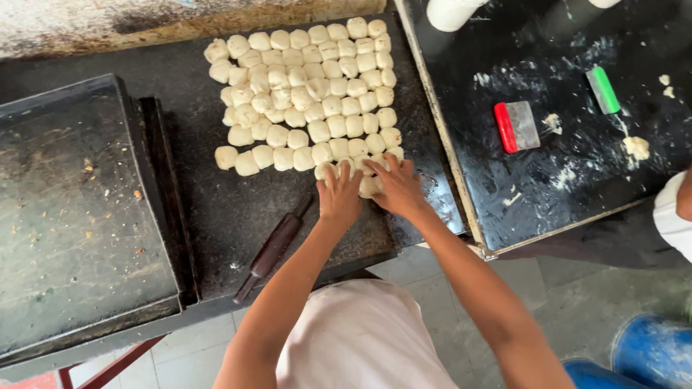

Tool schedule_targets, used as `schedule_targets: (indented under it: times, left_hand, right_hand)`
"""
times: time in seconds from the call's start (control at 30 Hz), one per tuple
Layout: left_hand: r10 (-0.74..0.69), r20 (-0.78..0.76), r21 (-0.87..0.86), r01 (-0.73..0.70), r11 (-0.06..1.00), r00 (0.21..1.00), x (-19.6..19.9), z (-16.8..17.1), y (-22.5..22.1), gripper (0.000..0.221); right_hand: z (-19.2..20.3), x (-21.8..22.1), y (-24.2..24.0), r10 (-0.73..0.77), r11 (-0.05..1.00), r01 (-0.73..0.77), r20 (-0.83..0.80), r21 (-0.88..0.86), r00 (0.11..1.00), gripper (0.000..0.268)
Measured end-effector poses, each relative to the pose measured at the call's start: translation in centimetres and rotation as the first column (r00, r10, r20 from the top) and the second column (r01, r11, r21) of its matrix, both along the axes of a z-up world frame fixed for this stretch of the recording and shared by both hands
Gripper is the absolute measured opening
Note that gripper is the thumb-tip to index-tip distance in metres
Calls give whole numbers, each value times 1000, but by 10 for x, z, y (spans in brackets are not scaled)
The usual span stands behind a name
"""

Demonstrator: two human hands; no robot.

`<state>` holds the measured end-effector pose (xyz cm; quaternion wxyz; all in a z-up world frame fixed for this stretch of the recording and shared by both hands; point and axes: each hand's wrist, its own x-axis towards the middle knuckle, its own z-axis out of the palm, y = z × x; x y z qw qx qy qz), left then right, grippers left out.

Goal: The person picks up small dough balls from a pile, flattens them using a rolling pin on a countertop, and places the flattened pieces onto a metal tray.

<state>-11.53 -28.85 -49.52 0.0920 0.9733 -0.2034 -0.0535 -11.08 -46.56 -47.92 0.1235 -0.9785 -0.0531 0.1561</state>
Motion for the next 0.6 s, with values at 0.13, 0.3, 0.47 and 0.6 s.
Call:
schedule_targets:
  times: [0.13,0.3,0.47,0.6]
  left_hand:
    - [43,-100,-224,-65,972,994,26,-8,-2,49]
    - [-72,-327,-403,-70,912,942,52,11,15,37]
    - [-117,-75,-498,65,865,990,110,84,41,46]
    - [-170,157,-683,231,693,973,121,109,80,66]
  right_hand:
    - [-4,25,4,-7,981,-7,74,193,997,57]
    - [26,33,-6,85,969,-78,-18,236,996,39]
    - [95,101,-8,119,948,-178,225,263,967,43]
    - [89,127,20,142,943,-225,312,247,939,73]
